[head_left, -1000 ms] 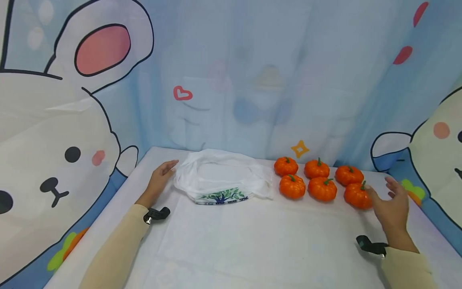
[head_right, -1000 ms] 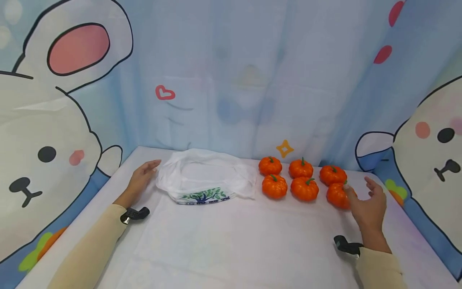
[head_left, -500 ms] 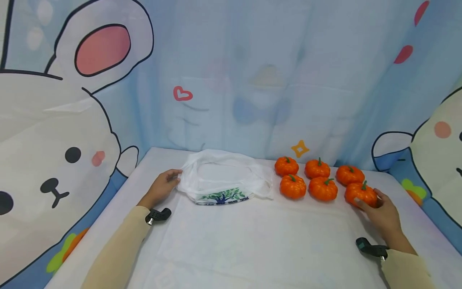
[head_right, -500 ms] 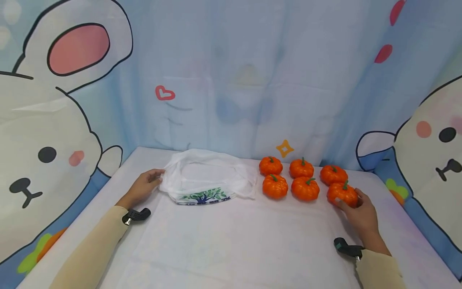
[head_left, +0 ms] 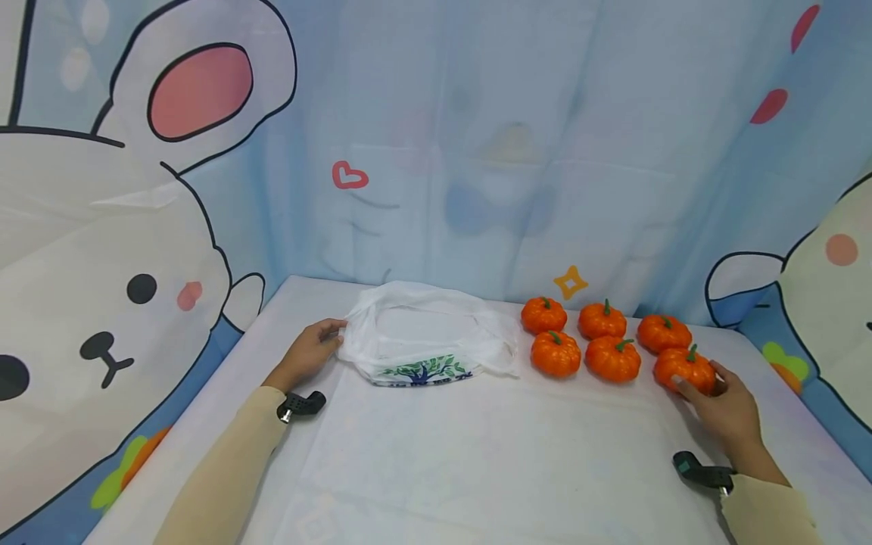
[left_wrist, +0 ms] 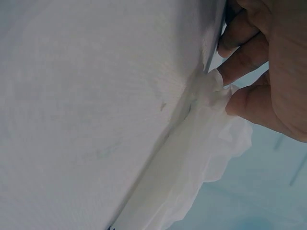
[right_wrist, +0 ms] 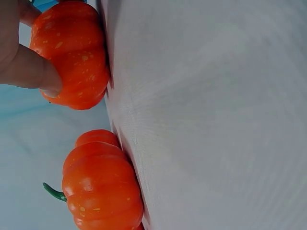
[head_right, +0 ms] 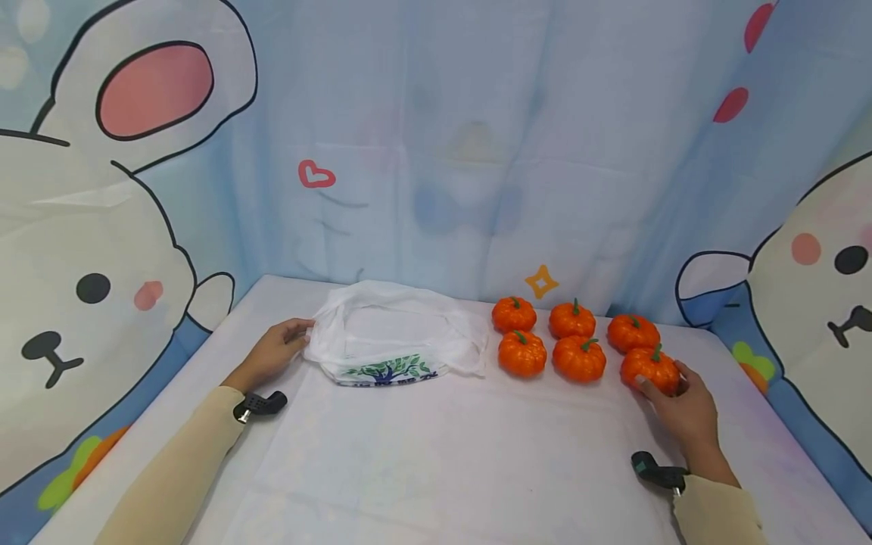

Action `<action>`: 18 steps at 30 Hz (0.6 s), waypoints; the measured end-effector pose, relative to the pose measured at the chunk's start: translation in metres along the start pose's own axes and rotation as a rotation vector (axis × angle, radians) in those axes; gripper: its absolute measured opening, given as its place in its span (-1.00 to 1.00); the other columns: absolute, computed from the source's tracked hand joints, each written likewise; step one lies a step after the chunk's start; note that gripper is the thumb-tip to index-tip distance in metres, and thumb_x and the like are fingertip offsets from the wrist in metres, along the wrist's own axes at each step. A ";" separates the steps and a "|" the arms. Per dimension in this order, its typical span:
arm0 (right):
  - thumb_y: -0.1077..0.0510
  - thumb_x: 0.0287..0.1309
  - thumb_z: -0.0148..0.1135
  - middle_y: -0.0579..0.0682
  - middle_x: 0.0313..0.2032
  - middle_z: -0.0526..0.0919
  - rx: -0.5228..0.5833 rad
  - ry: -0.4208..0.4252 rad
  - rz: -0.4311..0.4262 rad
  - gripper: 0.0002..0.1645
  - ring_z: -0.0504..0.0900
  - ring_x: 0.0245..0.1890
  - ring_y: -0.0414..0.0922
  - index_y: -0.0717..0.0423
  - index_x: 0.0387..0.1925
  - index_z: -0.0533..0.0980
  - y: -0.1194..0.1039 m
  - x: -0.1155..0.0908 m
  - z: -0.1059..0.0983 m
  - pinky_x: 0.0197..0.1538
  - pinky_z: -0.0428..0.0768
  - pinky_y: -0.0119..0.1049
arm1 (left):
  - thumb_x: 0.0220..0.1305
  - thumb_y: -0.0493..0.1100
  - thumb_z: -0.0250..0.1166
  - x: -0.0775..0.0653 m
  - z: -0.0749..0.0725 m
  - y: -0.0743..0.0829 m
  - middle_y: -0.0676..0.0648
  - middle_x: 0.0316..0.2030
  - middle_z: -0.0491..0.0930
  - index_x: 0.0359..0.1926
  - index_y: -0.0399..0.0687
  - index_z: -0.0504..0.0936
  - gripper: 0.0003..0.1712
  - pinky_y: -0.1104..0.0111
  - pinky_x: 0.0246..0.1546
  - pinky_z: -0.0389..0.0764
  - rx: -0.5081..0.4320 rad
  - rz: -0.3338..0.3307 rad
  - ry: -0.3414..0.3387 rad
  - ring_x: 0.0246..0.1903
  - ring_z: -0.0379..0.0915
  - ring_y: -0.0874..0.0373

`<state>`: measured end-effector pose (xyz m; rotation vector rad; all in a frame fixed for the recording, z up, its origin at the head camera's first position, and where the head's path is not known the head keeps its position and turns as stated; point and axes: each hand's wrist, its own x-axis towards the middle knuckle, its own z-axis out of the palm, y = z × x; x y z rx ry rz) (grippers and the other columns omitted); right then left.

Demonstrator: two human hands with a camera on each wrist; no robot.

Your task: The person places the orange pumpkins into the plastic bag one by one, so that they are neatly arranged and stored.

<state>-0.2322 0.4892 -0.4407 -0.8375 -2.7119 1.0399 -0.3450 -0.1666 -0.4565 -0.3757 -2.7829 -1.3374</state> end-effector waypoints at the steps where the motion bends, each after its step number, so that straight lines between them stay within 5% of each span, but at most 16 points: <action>1: -0.42 0.26 0.01 0.55 0.42 -0.04 0.006 0.007 0.008 0.21 0.09 0.37 0.46 0.26 0.53 -0.26 0.000 0.000 0.000 0.31 0.30 0.31 | 0.46 -0.17 0.08 0.000 0.000 0.000 -0.30 0.34 0.39 0.31 -0.22 0.42 -0.53 -0.06 0.44 0.19 0.000 0.001 0.000 0.42 0.19 -0.21; 7: -0.43 0.26 0.00 0.45 0.47 -0.01 0.096 0.090 0.020 0.17 0.13 0.39 0.39 0.13 0.55 -0.22 -0.014 -0.008 -0.001 0.29 0.36 0.29 | 0.45 -0.18 0.08 -0.003 -0.004 -0.006 -0.29 0.34 0.39 0.32 -0.21 0.42 -0.53 -0.06 0.45 0.18 -0.002 -0.001 0.009 0.42 0.18 -0.21; 9: -0.40 0.27 0.01 0.41 0.47 0.04 0.115 0.134 -0.015 0.12 0.21 0.34 0.35 0.08 0.56 -0.18 -0.027 -0.015 -0.003 0.11 0.63 0.05 | 0.45 -0.17 0.09 -0.004 -0.005 -0.007 -0.29 0.34 0.40 0.31 -0.20 0.43 -0.54 -0.07 0.45 0.18 -0.002 0.001 0.013 0.42 0.19 -0.21; 11: -0.36 0.30 0.02 0.35 0.48 0.08 0.120 0.171 -0.052 0.05 0.26 0.32 0.31 0.02 0.57 -0.15 -0.047 -0.027 -0.003 0.05 0.66 0.03 | 0.45 -0.18 0.09 -0.003 -0.006 -0.007 -0.29 0.34 0.40 0.31 -0.21 0.43 -0.54 -0.07 0.44 0.18 -0.005 0.006 0.016 0.42 0.19 -0.21; 15: -0.33 0.27 0.10 0.33 0.42 0.24 0.122 0.164 -0.221 0.01 0.38 0.24 0.26 -0.06 0.56 -0.06 -0.093 -0.059 0.012 -0.06 0.69 -0.21 | 0.44 -0.18 0.09 0.000 -0.003 -0.005 -0.29 0.34 0.39 0.33 -0.16 0.42 -0.53 -0.05 0.44 0.20 -0.021 -0.008 0.012 0.41 0.21 -0.20; 18: -0.31 0.23 0.20 0.37 0.32 0.37 0.122 0.075 -0.423 0.02 0.50 0.16 0.24 0.00 0.54 0.04 -0.127 -0.087 0.039 -0.11 0.67 -0.40 | 0.43 -0.19 0.10 0.002 0.000 -0.005 -0.29 0.34 0.39 0.34 -0.12 0.40 -0.51 -0.03 0.44 0.21 -0.056 -0.017 0.001 0.41 0.22 -0.19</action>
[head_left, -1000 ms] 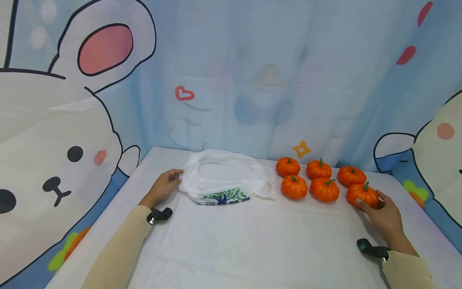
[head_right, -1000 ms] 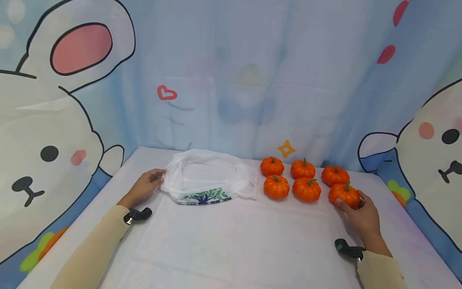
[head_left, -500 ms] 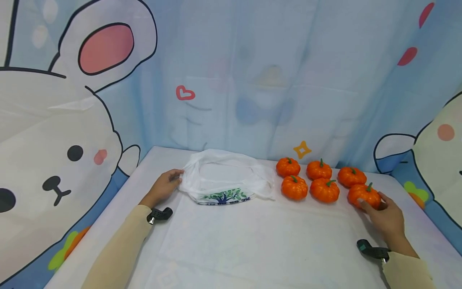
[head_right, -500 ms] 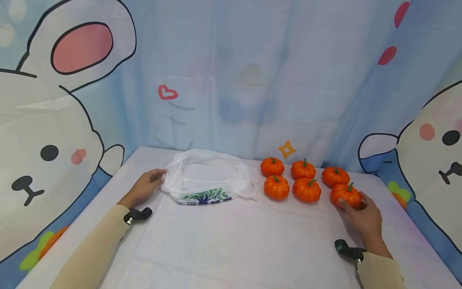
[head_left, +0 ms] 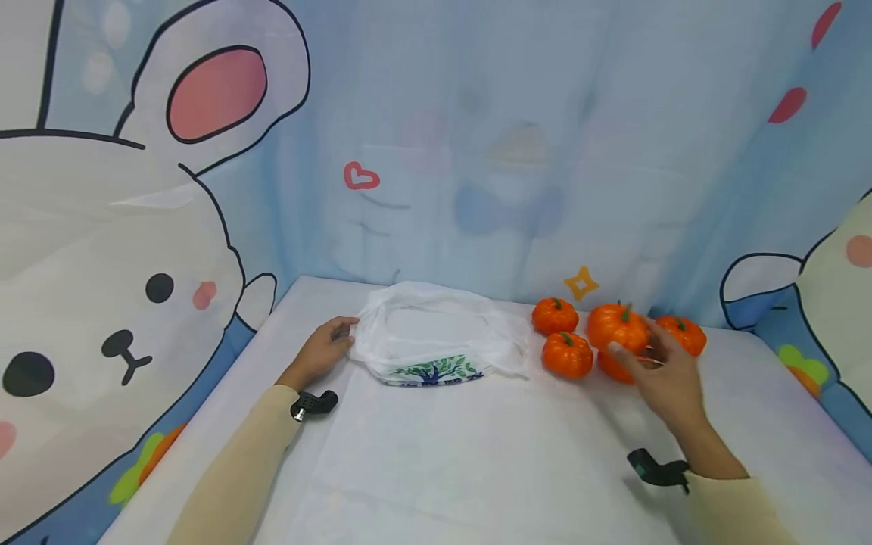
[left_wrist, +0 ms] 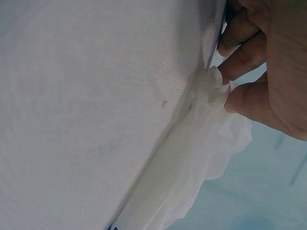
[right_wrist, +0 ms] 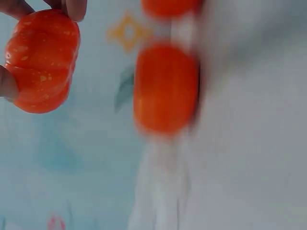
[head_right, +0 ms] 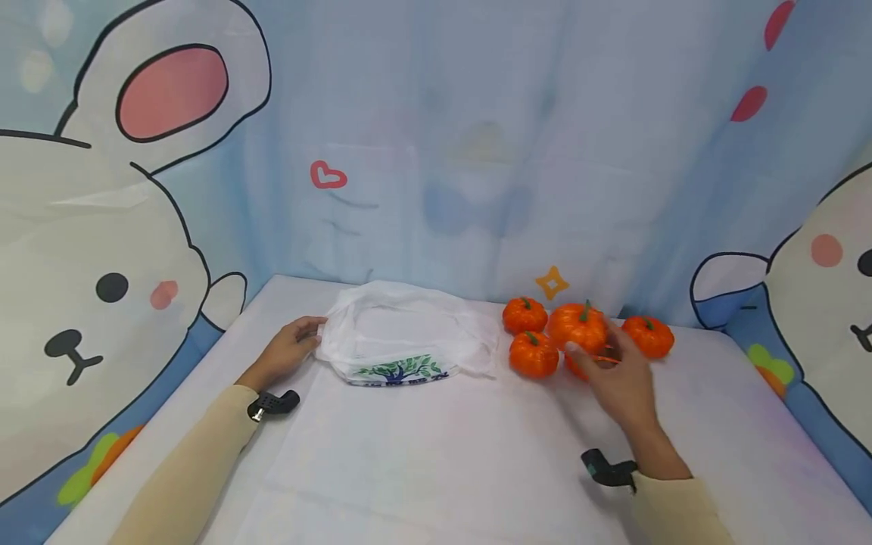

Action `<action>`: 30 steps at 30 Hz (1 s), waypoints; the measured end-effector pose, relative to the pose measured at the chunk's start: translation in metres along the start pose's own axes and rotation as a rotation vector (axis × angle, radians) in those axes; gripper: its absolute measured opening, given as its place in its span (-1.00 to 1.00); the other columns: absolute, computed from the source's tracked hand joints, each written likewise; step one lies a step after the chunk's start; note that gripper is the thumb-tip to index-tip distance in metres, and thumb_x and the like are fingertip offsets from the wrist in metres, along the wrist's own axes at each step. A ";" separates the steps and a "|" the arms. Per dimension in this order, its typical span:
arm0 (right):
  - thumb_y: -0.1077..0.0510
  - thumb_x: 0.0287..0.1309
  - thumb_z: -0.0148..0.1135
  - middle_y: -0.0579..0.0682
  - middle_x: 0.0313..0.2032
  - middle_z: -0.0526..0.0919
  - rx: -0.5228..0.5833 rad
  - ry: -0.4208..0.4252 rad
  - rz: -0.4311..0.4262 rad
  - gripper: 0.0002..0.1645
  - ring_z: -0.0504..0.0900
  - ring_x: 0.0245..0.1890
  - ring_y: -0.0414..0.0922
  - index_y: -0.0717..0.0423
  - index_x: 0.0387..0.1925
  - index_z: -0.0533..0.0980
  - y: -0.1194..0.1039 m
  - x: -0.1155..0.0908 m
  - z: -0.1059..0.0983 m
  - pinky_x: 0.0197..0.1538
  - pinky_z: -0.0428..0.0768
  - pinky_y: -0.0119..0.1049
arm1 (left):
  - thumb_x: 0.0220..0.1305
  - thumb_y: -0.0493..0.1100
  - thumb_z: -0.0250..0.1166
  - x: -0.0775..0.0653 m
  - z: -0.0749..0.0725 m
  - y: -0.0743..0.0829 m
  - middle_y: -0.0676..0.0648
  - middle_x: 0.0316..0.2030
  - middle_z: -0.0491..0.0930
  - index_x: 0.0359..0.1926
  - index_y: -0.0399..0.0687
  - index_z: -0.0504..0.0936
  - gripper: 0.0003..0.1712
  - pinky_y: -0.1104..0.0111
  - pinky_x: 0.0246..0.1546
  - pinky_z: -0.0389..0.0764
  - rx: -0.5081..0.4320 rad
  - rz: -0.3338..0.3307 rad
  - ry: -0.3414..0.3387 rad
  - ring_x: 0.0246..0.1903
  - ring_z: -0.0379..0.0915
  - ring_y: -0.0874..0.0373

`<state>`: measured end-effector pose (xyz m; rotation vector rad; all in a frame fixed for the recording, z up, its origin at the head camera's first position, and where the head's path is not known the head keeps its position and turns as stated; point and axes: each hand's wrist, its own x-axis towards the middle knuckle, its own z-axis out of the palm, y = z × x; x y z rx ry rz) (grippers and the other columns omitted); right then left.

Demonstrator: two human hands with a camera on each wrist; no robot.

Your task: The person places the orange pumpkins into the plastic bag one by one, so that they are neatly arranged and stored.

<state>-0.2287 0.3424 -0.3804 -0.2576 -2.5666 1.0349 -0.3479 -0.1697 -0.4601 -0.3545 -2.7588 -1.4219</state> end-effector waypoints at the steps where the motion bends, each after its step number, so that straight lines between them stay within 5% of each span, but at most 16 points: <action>1: -0.30 0.21 0.23 0.37 0.29 0.41 0.012 -0.040 -0.060 0.02 0.54 0.12 0.23 0.03 0.52 0.08 -0.013 -0.004 0.013 -0.16 0.66 -0.43 | 0.43 -0.20 0.10 0.001 0.001 0.000 -0.29 0.34 0.39 0.34 -0.11 0.40 -0.51 -0.04 0.44 0.22 -0.006 0.001 -0.003 0.40 0.23 -0.20; 5: -0.30 0.15 0.30 0.31 0.29 0.43 0.087 -0.234 -0.171 0.03 0.58 0.09 0.19 0.03 0.50 0.15 -0.063 -0.006 0.074 0.04 0.68 -0.14 | 0.42 -0.21 0.10 0.001 0.002 -0.001 -0.30 0.34 0.39 0.34 -0.11 0.39 -0.51 -0.04 0.43 0.23 -0.012 0.010 0.001 0.40 0.23 -0.20; 8: -0.24 0.15 0.34 0.24 0.32 0.41 0.141 -0.352 -0.135 -0.02 0.55 0.12 0.15 -0.02 0.49 0.18 -0.099 0.001 0.123 0.09 0.65 -0.02 | 0.42 -0.20 0.11 0.001 0.002 -0.005 -0.30 0.33 0.40 0.34 -0.12 0.40 -0.51 -0.03 0.43 0.23 -0.005 0.020 0.004 0.39 0.25 -0.20; 16: -0.06 0.17 0.36 0.17 0.36 0.39 0.183 -0.406 -0.071 -0.12 0.45 0.30 0.12 0.04 0.44 0.24 -0.148 0.036 0.221 0.28 0.53 -0.03 | 0.41 -0.20 0.12 0.001 0.004 -0.002 -0.28 0.33 0.42 0.32 -0.10 0.42 -0.52 -0.05 0.43 0.22 0.002 0.005 0.017 0.40 0.24 -0.20; 21: -0.05 0.19 0.33 0.19 0.36 0.39 0.093 -0.414 -0.119 -0.13 0.41 0.35 0.14 0.18 0.43 0.23 -0.163 0.045 0.250 0.37 0.43 0.02 | 0.41 -0.18 0.13 0.000 0.007 -0.001 -0.27 0.33 0.41 0.32 -0.07 0.42 -0.52 -0.03 0.42 0.25 -0.009 -0.002 0.011 0.39 0.25 -0.18; 30: -0.02 0.19 0.33 0.20 0.36 0.39 0.014 -0.420 -0.091 -0.14 0.38 0.36 0.14 0.19 0.42 0.23 -0.175 0.048 0.271 0.41 0.37 -0.02 | 0.40 -0.19 0.15 -0.001 0.004 0.001 -0.29 0.34 0.40 0.31 -0.07 0.44 -0.52 -0.02 0.42 0.26 0.005 -0.013 0.022 0.38 0.27 -0.18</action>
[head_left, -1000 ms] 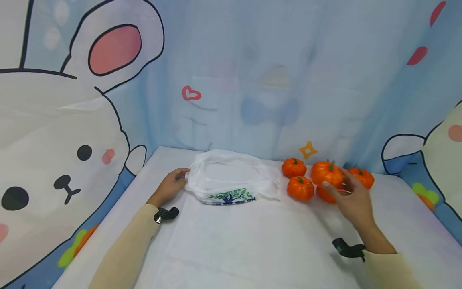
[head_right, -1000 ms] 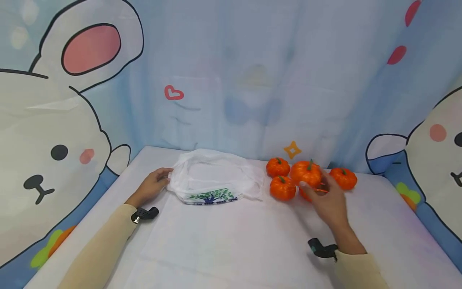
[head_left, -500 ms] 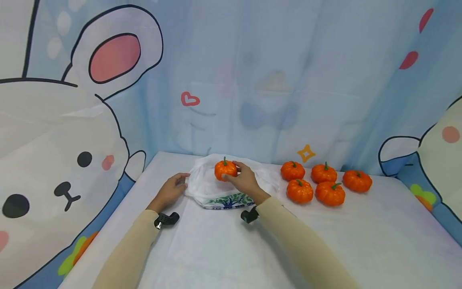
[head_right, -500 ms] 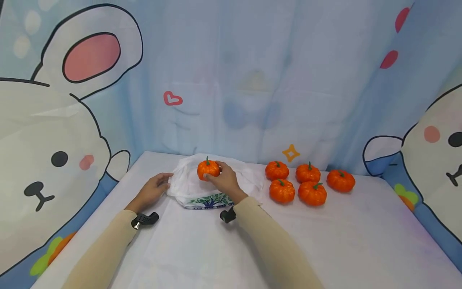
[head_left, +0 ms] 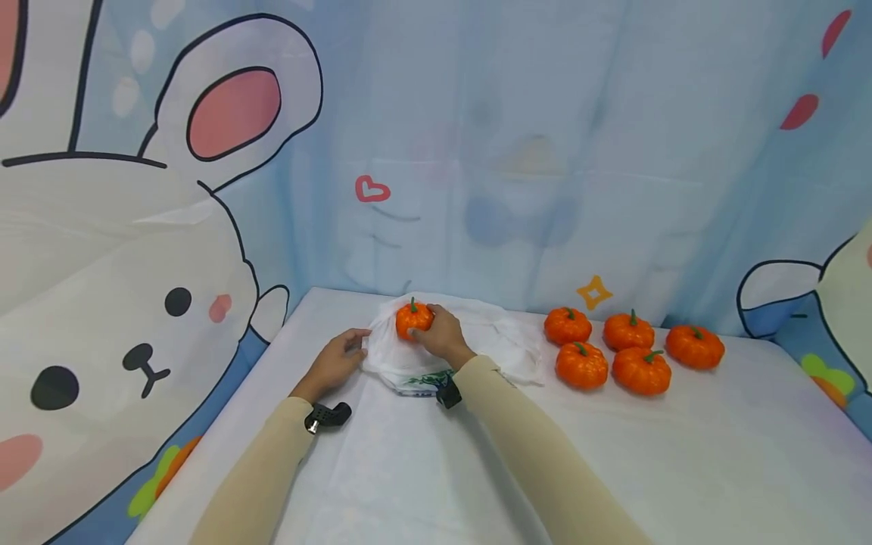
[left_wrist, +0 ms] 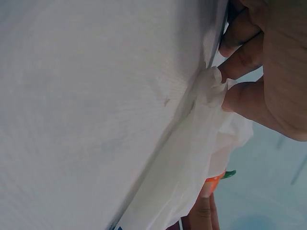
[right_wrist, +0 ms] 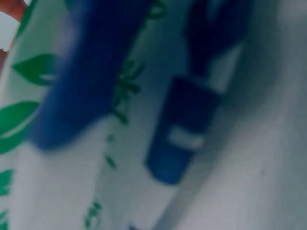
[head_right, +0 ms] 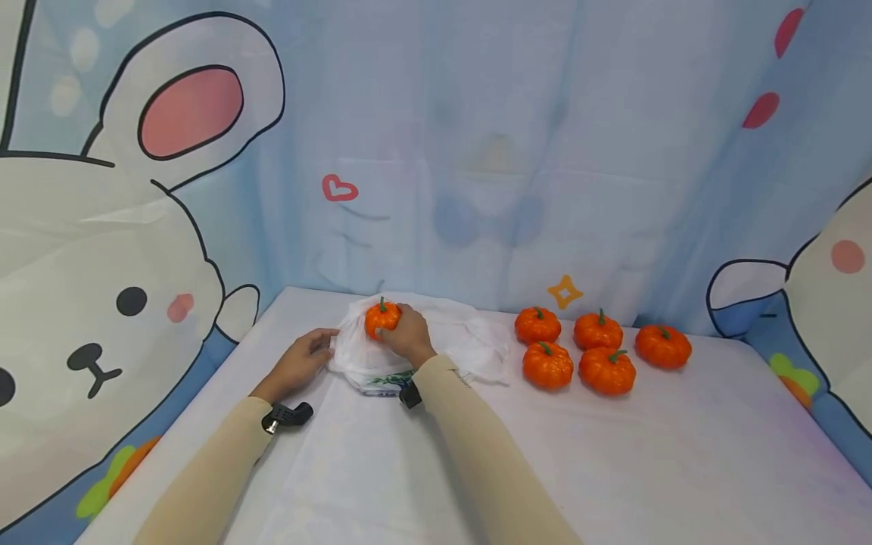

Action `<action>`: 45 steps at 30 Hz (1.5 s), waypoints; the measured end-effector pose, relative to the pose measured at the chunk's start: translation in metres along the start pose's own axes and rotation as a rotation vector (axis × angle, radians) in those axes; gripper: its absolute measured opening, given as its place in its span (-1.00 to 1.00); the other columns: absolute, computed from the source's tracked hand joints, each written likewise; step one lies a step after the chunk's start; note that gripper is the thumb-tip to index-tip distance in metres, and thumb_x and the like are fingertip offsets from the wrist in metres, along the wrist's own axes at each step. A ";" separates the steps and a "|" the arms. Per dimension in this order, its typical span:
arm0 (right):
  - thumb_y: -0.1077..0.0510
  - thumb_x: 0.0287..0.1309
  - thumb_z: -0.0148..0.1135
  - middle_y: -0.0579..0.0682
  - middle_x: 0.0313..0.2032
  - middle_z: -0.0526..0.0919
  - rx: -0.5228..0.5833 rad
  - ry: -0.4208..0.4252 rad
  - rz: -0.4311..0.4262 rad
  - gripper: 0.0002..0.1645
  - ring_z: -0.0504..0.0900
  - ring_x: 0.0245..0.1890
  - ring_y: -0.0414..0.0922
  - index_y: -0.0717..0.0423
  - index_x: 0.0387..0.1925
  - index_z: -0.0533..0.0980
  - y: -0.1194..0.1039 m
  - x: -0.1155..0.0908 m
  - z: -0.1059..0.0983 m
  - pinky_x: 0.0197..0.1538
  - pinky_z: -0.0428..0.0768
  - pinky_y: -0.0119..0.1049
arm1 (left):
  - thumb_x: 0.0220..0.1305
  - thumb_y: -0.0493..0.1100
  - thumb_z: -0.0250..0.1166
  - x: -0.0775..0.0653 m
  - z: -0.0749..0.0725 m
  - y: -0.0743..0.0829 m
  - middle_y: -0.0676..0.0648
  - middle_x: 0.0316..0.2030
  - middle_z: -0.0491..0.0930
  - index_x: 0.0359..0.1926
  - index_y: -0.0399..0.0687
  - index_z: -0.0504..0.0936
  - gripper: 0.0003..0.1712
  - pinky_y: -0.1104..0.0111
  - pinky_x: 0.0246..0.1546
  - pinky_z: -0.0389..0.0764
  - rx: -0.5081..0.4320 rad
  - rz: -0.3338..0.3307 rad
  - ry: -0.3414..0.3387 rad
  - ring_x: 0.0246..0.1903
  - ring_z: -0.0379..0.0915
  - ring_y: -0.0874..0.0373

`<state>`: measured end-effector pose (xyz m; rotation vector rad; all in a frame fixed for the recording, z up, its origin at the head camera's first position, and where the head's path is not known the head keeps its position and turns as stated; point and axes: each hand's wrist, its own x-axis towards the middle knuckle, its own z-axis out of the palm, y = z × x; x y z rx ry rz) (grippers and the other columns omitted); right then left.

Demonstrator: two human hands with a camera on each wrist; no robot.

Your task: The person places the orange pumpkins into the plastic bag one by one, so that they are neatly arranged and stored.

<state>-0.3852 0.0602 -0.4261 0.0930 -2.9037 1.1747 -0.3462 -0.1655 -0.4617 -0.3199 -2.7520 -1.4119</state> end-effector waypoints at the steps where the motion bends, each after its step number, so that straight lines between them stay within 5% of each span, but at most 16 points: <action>1: -0.01 0.18 0.33 0.20 0.36 0.39 -0.002 0.000 0.004 -0.13 0.38 0.36 0.14 0.19 0.43 0.23 0.001 0.000 0.000 0.42 0.37 -0.02 | 0.40 -0.19 0.15 0.000 0.001 0.001 -0.29 0.34 0.40 0.32 -0.07 0.44 -0.52 -0.02 0.42 0.26 0.004 -0.002 -0.004 0.38 0.27 -0.18; 5: 0.01 0.15 0.35 0.24 0.36 0.36 -0.008 -0.007 -0.008 -0.09 0.37 0.34 0.18 0.17 0.45 0.19 0.002 -0.004 -0.006 0.41 0.38 0.03 | 0.41 -0.18 0.14 0.000 0.003 0.001 -0.29 0.34 0.39 0.32 -0.06 0.43 -0.52 -0.03 0.42 0.25 0.019 -0.002 -0.012 0.38 0.27 -0.18; 9: 0.00 0.18 0.33 0.25 0.41 0.29 0.113 -0.022 -0.056 -0.07 0.35 0.35 0.24 0.11 0.48 0.15 -0.001 -0.018 -0.026 0.34 0.43 0.12 | 0.41 -0.17 0.14 0.000 0.006 0.000 -0.29 0.33 0.41 0.32 -0.06 0.43 -0.52 -0.04 0.41 0.27 0.031 0.008 -0.010 0.37 0.29 -0.19; 13: 0.00 0.26 0.26 0.18 0.45 0.24 0.240 0.007 -0.116 -0.17 0.26 0.41 0.22 0.00 0.48 0.17 0.000 -0.050 -0.058 0.32 0.44 0.15 | 0.42 -0.16 0.13 0.001 0.007 0.001 -0.28 0.32 0.43 0.33 -0.07 0.42 -0.52 -0.05 0.41 0.25 0.037 0.008 -0.011 0.37 0.28 -0.19; 16: 0.01 0.29 0.25 0.12 0.43 0.31 0.228 0.087 -0.169 -0.25 0.27 0.41 0.18 -0.03 0.44 0.24 0.011 -0.083 -0.084 0.31 0.45 0.12 | 0.43 -0.16 0.12 0.000 0.008 0.002 -0.26 0.33 0.42 0.34 -0.08 0.41 -0.51 -0.04 0.43 0.23 0.032 0.000 -0.016 0.38 0.26 -0.18; 19: 0.08 0.29 0.25 0.11 0.36 0.40 0.208 0.225 -0.228 -0.35 0.36 0.33 0.14 0.02 0.37 0.33 0.033 -0.116 -0.109 0.27 0.49 0.06 | 0.43 -0.15 0.11 0.000 0.008 0.001 -0.26 0.34 0.41 0.35 -0.10 0.40 -0.50 -0.03 0.44 0.21 0.039 0.002 -0.020 0.39 0.25 -0.18; 22: 0.22 0.28 0.23 0.09 0.20 0.55 0.284 0.475 -0.216 -0.53 0.48 0.16 -0.04 0.12 0.22 0.47 0.058 -0.142 -0.132 0.15 0.53 -0.23 | 0.44 -0.15 0.10 -0.001 0.007 0.002 -0.26 0.34 0.41 0.35 -0.10 0.40 -0.51 -0.04 0.44 0.20 0.052 0.016 -0.023 0.40 0.24 -0.17; 26: 0.30 0.26 0.17 -0.15 -0.01 0.57 0.501 0.854 -0.060 -0.65 0.43 -0.01 -0.31 0.10 0.07 0.53 0.097 -0.151 -0.172 -0.01 0.40 -0.50 | 0.45 -0.13 0.09 0.001 0.003 0.004 -0.23 0.35 0.40 0.35 -0.08 0.39 -0.51 -0.03 0.46 0.18 0.057 0.018 -0.031 0.42 0.21 -0.15; 29: 0.22 0.27 0.18 -0.17 0.13 0.47 0.527 0.973 0.092 -0.53 0.36 0.18 -0.28 -0.03 0.21 0.42 0.135 -0.145 -0.205 0.24 0.35 -0.47 | 0.46 -0.13 0.08 0.003 0.000 0.004 -0.24 0.35 0.40 0.36 -0.08 0.38 -0.51 -0.04 0.45 0.19 0.073 0.021 -0.034 0.42 0.21 -0.16; 32: 0.05 0.32 0.15 -0.03 0.46 0.19 0.476 0.838 0.283 -0.26 0.14 0.48 -0.11 -0.14 0.45 0.11 0.175 -0.140 -0.226 0.53 0.17 -0.22 | 0.46 -0.14 0.08 0.003 -0.003 0.002 -0.26 0.34 0.40 0.36 -0.10 0.39 -0.51 -0.05 0.44 0.19 0.085 0.022 -0.036 0.41 0.22 -0.18; 36: -0.17 0.31 0.15 0.13 0.58 -0.26 0.468 0.452 0.448 0.11 -0.16 0.57 0.16 -0.09 0.57 -0.33 0.216 -0.141 -0.236 0.52 0.04 0.14 | 0.45 -0.13 0.08 0.001 -0.003 -0.001 -0.27 0.35 0.39 0.36 -0.11 0.38 -0.50 -0.06 0.45 0.18 0.077 0.021 -0.043 0.41 0.21 -0.19; 40: -0.30 0.21 0.23 0.23 0.55 -0.38 0.415 0.217 0.454 0.28 -0.25 0.54 0.31 -0.03 0.56 -0.41 0.238 -0.142 -0.237 0.47 -0.03 0.31 | 0.45 -0.14 0.08 0.001 -0.003 -0.003 -0.27 0.35 0.38 0.36 -0.11 0.38 -0.50 -0.07 0.44 0.18 0.086 0.025 -0.041 0.41 0.21 -0.20; 45: -0.27 0.20 0.26 0.28 0.54 -0.34 0.300 0.139 0.395 0.27 -0.28 0.51 0.37 -0.04 0.56 -0.37 0.252 -0.140 -0.233 0.43 -0.02 0.37 | 0.45 -0.13 0.08 0.001 -0.003 -0.001 -0.25 0.37 0.37 0.37 -0.10 0.37 -0.49 -0.05 0.46 0.16 0.087 0.012 -0.044 0.43 0.18 -0.18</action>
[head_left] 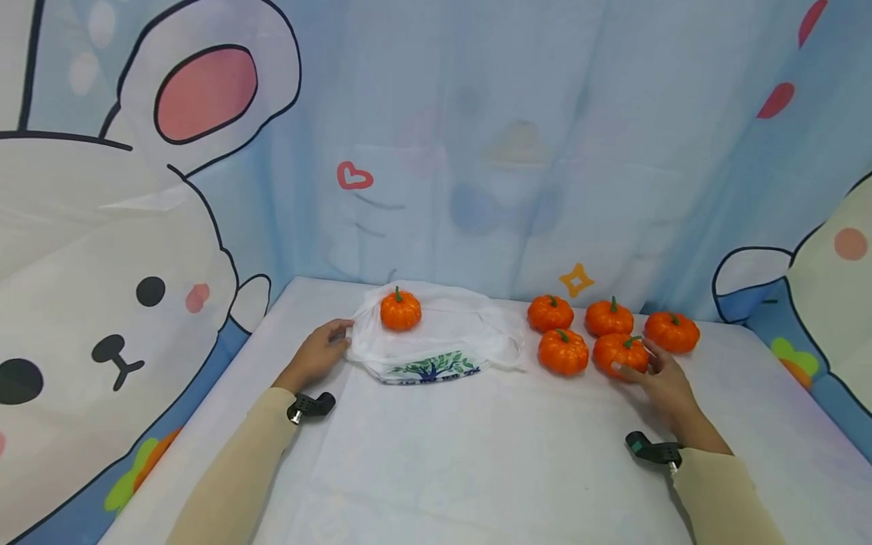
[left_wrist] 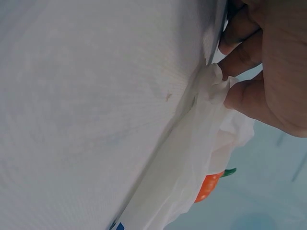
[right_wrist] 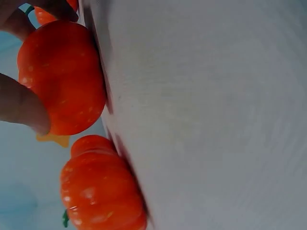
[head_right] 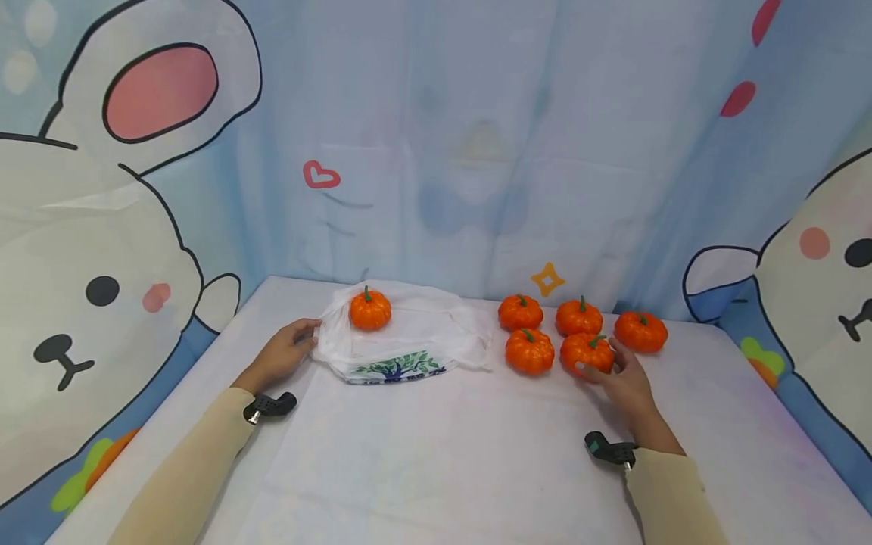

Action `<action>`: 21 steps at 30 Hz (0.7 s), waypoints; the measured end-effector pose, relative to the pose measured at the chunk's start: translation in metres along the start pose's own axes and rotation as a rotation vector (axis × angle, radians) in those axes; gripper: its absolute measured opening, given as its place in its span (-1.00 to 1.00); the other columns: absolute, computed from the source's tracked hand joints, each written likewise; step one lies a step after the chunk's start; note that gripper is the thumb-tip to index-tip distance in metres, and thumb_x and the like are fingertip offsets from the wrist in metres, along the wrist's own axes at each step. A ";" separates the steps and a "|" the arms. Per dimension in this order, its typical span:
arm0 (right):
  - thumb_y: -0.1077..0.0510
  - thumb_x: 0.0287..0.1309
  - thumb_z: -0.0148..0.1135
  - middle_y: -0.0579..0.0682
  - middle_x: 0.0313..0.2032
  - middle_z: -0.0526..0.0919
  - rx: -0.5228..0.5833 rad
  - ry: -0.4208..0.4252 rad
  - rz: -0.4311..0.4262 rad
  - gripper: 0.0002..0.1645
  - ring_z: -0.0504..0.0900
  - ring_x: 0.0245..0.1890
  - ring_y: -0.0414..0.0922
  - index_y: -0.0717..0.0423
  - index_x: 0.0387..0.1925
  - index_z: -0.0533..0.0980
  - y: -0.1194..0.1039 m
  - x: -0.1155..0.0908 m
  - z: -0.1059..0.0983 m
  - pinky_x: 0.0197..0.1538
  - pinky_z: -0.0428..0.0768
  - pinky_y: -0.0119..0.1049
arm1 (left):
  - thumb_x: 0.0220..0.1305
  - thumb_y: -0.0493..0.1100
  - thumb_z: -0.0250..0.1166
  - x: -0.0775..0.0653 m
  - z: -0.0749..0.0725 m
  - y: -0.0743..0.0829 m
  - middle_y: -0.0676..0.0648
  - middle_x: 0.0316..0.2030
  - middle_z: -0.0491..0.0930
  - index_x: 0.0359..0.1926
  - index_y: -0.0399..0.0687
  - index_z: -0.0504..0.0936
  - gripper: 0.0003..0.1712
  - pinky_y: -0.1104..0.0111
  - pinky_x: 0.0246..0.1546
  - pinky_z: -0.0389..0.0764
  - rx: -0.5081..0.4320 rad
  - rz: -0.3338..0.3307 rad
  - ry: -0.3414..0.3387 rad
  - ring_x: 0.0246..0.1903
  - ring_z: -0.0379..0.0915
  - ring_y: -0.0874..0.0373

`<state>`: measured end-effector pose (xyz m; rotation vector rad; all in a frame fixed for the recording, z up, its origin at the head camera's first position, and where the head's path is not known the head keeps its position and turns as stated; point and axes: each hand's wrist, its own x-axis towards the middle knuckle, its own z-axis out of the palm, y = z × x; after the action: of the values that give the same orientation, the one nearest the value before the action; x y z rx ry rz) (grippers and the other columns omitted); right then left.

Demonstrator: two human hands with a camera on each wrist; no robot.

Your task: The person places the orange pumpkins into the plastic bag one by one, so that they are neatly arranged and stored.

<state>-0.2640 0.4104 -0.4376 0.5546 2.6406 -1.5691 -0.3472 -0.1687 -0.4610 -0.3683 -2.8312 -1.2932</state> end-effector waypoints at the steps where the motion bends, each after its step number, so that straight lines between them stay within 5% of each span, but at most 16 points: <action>1: -0.28 0.20 0.26 0.30 0.54 -0.33 -0.027 -0.001 -0.007 0.27 -0.27 0.51 0.38 -0.04 0.56 -0.36 0.002 0.001 0.001 0.42 -0.01 0.38 | 0.45 -0.14 0.08 -0.001 0.000 0.001 -0.25 0.37 0.37 0.37 -0.10 0.37 -0.49 -0.05 0.46 0.15 -0.004 -0.001 0.000 0.43 0.18 -0.18; 15: -0.42 0.15 0.20 0.43 0.50 -0.21 -0.135 0.051 -0.033 0.29 -0.11 0.46 0.46 -0.02 0.56 -0.32 0.005 0.002 0.005 0.35 0.14 0.42 | 0.45 -0.15 0.07 -0.001 -0.002 0.003 -0.28 0.36 0.37 0.35 -0.12 0.39 -0.51 -0.08 0.45 0.15 0.002 0.007 -0.001 0.43 0.17 -0.21; 18: -0.37 0.18 0.20 0.41 0.50 -0.12 -0.090 0.131 -0.074 0.24 -0.03 0.46 0.42 0.03 0.57 -0.26 -0.001 -0.002 0.002 0.36 0.20 0.37 | 0.45 -0.16 0.07 0.000 -0.002 0.003 -0.28 0.36 0.37 0.35 -0.13 0.39 -0.51 -0.08 0.45 0.16 0.006 0.007 0.004 0.42 0.18 -0.22; 21: -0.38 0.17 0.20 0.36 0.49 0.04 -0.085 0.256 -0.143 0.20 0.13 0.42 0.30 -0.02 0.57 -0.17 -0.013 -0.008 -0.001 0.27 0.52 0.07 | 0.45 -0.16 0.07 0.000 0.000 0.004 -0.28 0.35 0.38 0.35 -0.13 0.39 -0.51 -0.07 0.44 0.18 -0.005 0.004 0.005 0.42 0.19 -0.21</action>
<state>-0.2603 0.4035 -0.4239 0.6133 2.9818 -1.5025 -0.3461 -0.1662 -0.4580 -0.3697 -2.8222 -1.2991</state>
